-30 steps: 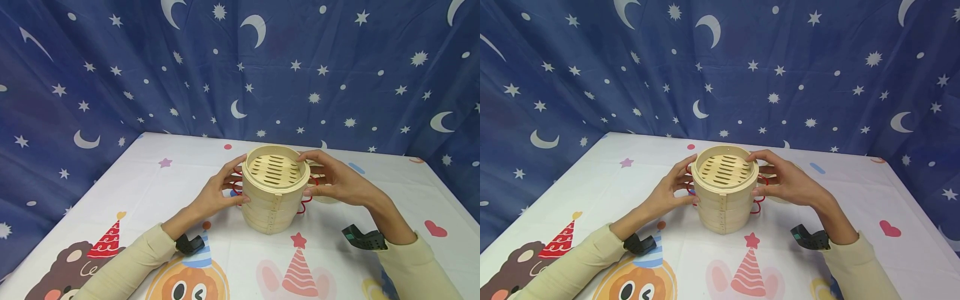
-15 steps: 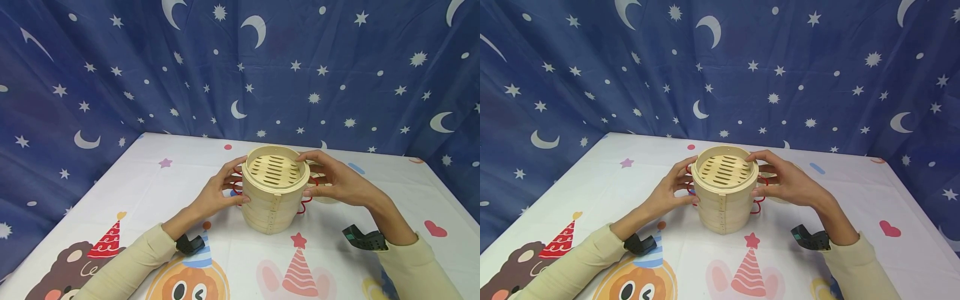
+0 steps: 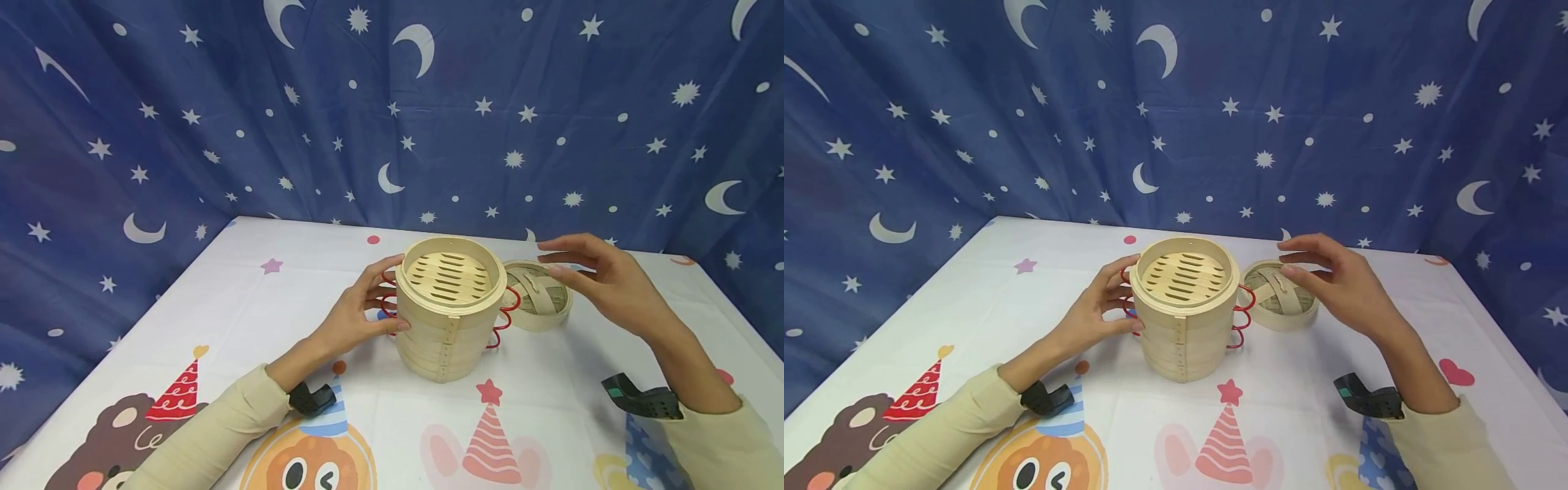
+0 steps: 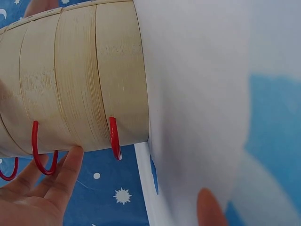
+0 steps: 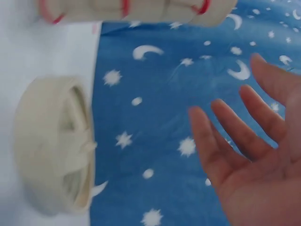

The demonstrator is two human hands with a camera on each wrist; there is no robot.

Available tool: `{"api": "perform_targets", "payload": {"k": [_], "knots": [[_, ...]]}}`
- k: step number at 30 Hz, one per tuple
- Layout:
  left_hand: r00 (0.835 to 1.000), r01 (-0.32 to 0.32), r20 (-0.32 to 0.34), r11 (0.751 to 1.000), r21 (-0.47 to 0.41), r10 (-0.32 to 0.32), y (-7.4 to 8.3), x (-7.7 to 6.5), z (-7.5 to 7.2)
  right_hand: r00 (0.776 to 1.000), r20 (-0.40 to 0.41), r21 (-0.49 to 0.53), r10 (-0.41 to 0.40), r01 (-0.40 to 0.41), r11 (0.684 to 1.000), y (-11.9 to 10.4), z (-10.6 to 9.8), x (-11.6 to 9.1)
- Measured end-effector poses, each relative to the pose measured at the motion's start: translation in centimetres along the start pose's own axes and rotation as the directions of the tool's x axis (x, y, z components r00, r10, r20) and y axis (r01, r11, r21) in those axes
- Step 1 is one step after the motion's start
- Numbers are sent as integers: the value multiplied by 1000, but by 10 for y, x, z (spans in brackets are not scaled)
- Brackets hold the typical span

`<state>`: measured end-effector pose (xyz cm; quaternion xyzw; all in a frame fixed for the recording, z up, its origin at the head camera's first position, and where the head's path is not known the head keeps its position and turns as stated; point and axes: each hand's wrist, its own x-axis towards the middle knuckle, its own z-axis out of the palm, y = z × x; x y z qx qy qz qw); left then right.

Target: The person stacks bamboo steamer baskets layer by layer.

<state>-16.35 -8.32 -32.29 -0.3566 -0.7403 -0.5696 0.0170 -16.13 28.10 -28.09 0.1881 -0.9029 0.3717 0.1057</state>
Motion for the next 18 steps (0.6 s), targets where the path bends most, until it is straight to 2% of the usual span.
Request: {"api": "perform_targets", "payload": {"k": [3, 5, 10, 14, 18], "knots": [[1000, 2, 1, 1000, -3, -2, 0, 0, 0, 993, -83, -44, 89, -93, 995, 10, 1, -7], [1000, 3, 1, 1000, -5, -3, 0, 0, 0, 985, -127, -60, 121, -129, 990, 16, 4, -12], [1000, 10, 0, 1000, -10, -10, -2, 0, 0, 966, -227, -56, 125, -141, 988, 35, 18, -23], [1000, 8, 1, 1000, -17, -8, -3, 0, 0, 959, -238, -56, 151, -169, 984, 47, 27, -32], [1000, 3, 5, 1000, -22, -2, -4, 0, -1, 969, -184, -61, 163, -176, 982, 56, 34, -37]]}}
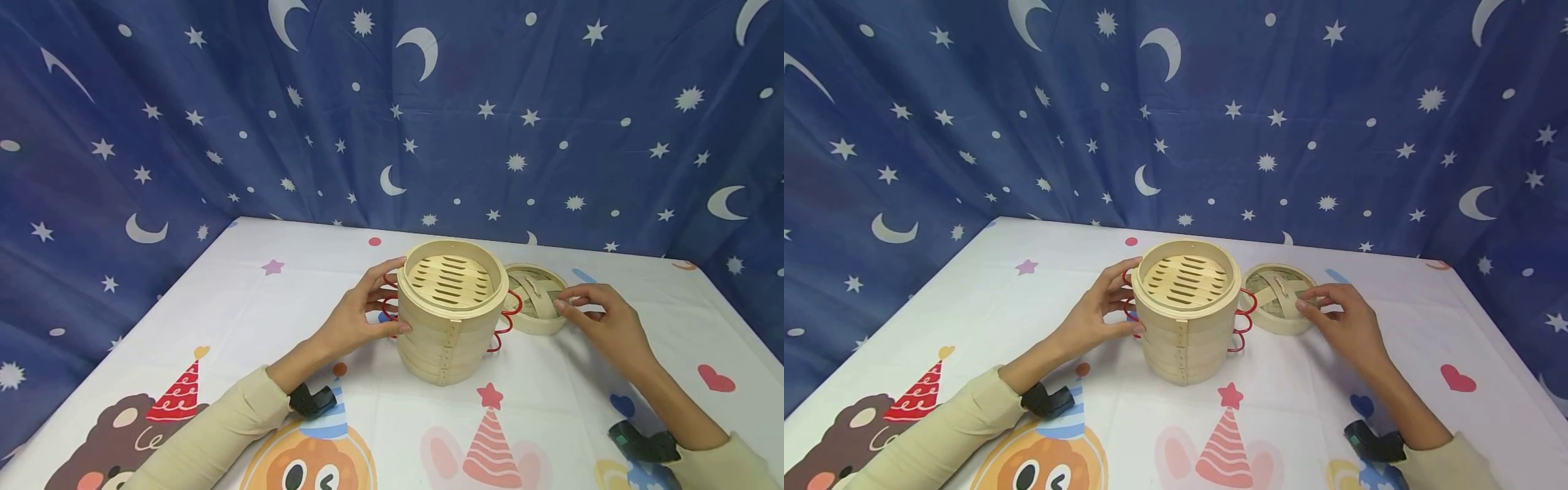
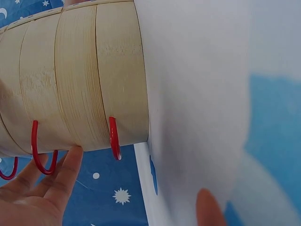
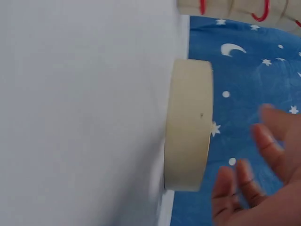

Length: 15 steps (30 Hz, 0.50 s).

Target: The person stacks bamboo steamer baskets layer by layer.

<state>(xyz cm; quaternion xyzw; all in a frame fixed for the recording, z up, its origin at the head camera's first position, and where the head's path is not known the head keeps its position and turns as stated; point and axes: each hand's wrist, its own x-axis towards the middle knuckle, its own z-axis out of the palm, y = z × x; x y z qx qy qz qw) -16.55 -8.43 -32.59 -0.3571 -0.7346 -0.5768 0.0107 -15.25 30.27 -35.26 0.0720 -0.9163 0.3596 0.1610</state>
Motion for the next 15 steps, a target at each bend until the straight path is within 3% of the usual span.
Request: {"api": "perform_targets", "payload": {"k": [11, 15], "knots": [[1000, 0, 2, 1000, -5, 0, 0, 0, 0, 986, 147, -25, 82, -79, 997, 9, 11, -4], [1000, -2, 0, 1000, 0, 2, -1, 0, 0, 984, 155, -28, 89, -85, 996, 12, 13, -4]]}}
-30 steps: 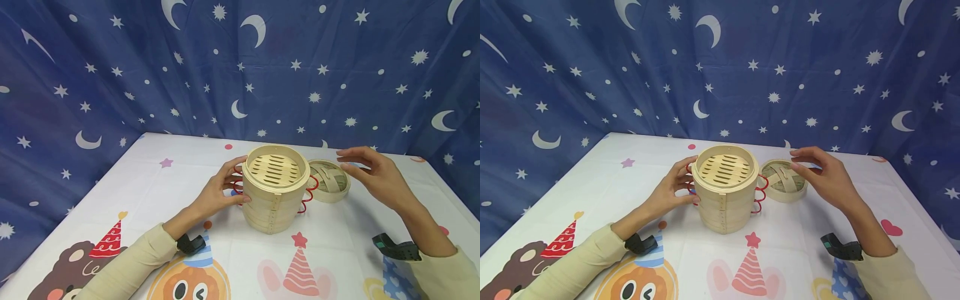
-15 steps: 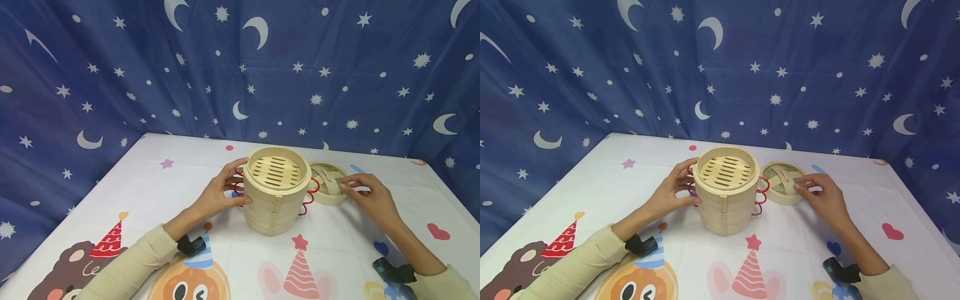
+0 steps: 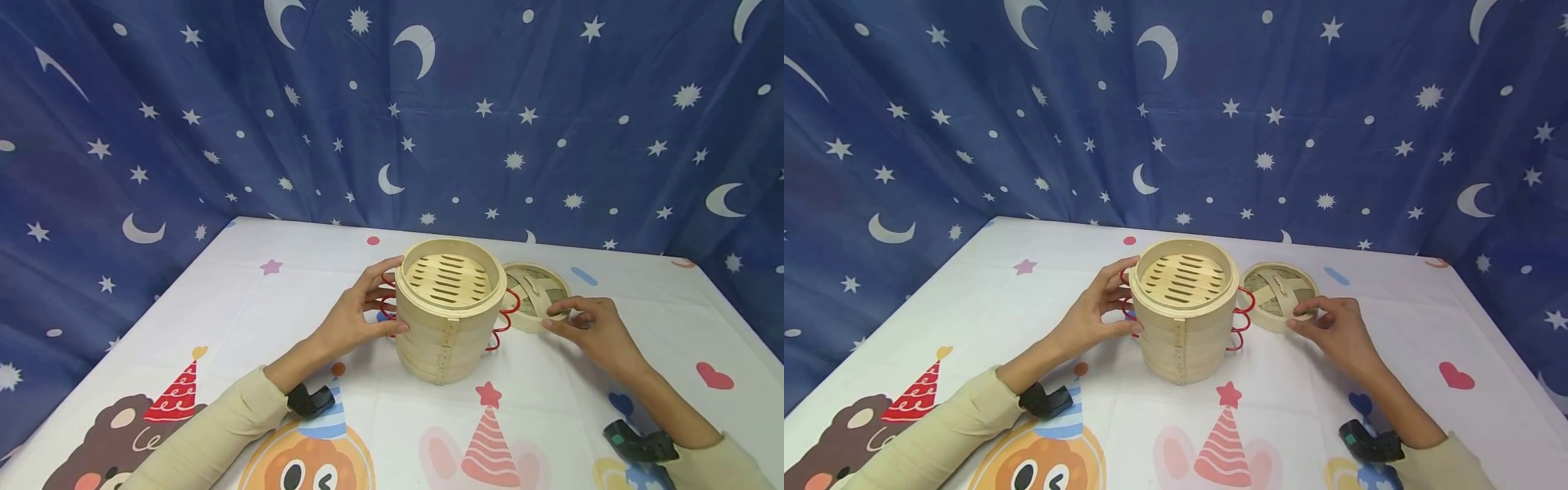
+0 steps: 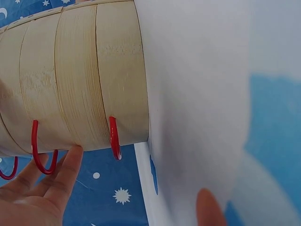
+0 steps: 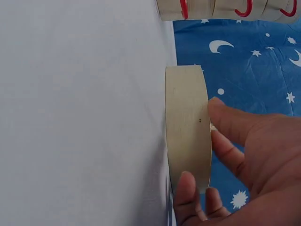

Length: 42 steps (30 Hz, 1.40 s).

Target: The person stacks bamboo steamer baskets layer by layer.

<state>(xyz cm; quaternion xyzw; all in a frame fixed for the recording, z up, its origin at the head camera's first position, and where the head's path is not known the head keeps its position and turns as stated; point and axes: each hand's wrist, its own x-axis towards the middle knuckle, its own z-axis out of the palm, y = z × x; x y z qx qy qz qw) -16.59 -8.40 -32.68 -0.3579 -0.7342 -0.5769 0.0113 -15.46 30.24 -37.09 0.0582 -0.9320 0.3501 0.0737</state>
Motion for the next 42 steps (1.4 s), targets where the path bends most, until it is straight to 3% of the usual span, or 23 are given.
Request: {"api": "perform_targets", "payload": {"k": [9, 14, 22, 33, 42], "knots": [[1000, 7, -1, 1000, 0, -7, -2, 0, -1, 998, -45, 38, -40, 42, 998, 2, 7, 2], [1000, 12, -3, 1000, -4, -13, -2, -1, -1, 997, -72, 9, -21, 22, 1000, -1, 9, 1], [1000, 0, 3, 1000, -18, 0, -2, -1, -1, 998, -51, -6, 42, -42, 999, -3, 9, 1], [1000, 0, 5, 1000, -23, 0, -2, -1, -1, 994, -99, -53, -43, 38, 998, -1, 9, -2], [1000, 5, 1, 1000, -25, -5, 1, -1, 1, 991, -130, -119, -4, -11, 993, -9, -1, -2]]}}
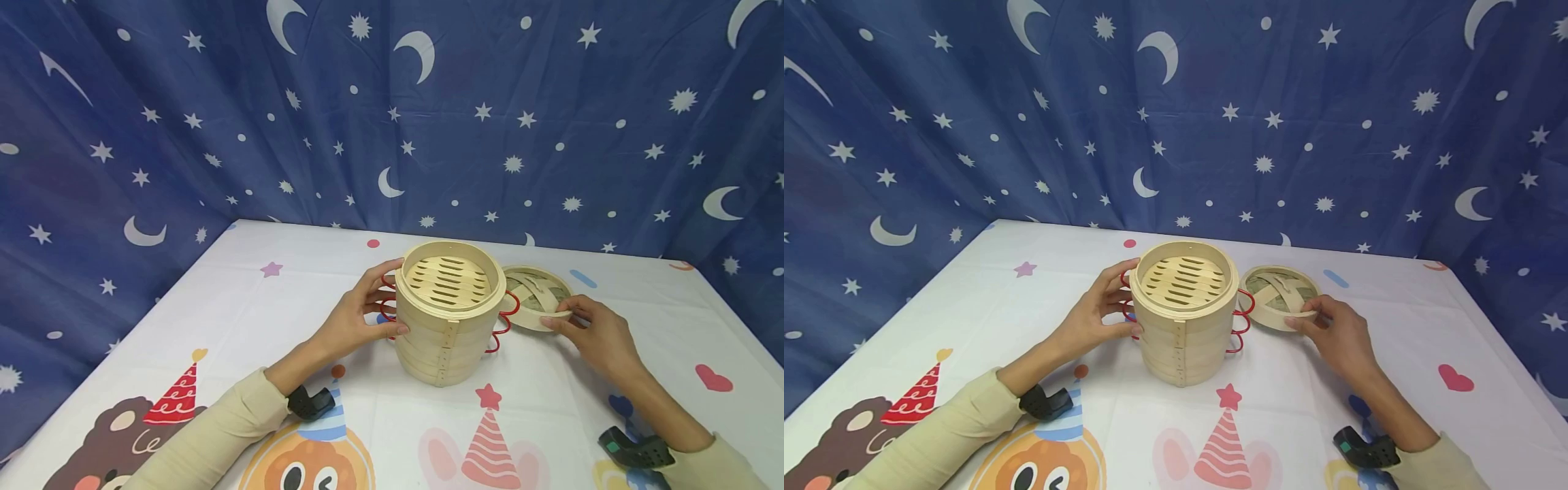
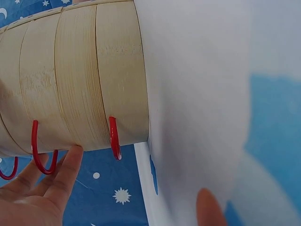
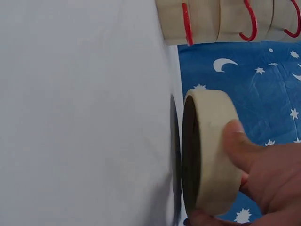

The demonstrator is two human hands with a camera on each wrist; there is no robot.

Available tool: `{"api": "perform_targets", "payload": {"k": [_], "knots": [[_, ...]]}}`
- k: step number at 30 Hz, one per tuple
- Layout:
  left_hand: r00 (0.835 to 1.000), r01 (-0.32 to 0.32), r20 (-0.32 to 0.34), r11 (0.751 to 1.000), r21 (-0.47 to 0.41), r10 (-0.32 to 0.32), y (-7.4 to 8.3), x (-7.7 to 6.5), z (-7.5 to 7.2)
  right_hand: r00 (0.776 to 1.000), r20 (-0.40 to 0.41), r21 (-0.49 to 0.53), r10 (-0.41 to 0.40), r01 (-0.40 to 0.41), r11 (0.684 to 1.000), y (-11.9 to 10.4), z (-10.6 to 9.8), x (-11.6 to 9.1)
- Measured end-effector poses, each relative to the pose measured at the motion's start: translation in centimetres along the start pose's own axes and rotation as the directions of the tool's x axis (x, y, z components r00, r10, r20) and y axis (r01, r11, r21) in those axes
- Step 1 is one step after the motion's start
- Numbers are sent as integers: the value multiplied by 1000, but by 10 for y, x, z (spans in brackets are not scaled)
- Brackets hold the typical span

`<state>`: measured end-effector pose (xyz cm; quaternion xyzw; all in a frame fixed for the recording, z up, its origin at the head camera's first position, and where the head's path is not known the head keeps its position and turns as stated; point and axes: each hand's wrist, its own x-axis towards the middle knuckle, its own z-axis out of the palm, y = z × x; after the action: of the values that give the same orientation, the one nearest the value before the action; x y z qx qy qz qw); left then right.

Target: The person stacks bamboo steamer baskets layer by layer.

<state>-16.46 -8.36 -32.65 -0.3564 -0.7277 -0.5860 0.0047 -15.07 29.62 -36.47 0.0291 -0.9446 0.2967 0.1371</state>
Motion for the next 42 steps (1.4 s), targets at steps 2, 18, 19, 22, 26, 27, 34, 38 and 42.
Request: {"api": "perform_targets", "payload": {"k": [2, 18, 19, 22, 26, 27, 34, 38, 42], "knots": [[1000, 1, -2, 1000, 1, -1, 0, 0, 0, 1000, -6, 8, 7, -7, 1000, -2, -3, 1], [1000, -12, -5, 1000, 13, 12, 0, 1, 1, 998, -4, 45, 69, -69, 997, -21, -41, 14], [1000, -12, -4, 1000, 13, 12, 0, 1, 1, 997, -3, 49, 80, -79, 996, -23, -44, 15], [1000, -9, 1, 1000, 12, 9, 0, 1, 1, 994, 1, 72, 106, -106, 992, -28, -53, 18], [1000, -9, 2, 1000, 16, 9, 0, 1, 1, 990, 4, 105, 138, -137, 985, -36, -60, 23], [1000, -8, 0, 1000, 17, 8, 0, 1, 1, 989, 6, 117, 147, -147, 982, -39, -61, 24], [1000, -3, 0, 1000, 13, 3, 0, 0, 1, 987, 19, 219, 162, -163, 962, -55, -72, 31], [1000, 0, 1, 1000, 15, 0, 0, 0, 0, 988, 4, 267, 151, -147, 952, -66, -75, 34], [1000, -2, -1, 1000, 20, 2, 1, 0, 0, 991, -12, 285, 136, -127, 950, -76, -77, 36]]}}
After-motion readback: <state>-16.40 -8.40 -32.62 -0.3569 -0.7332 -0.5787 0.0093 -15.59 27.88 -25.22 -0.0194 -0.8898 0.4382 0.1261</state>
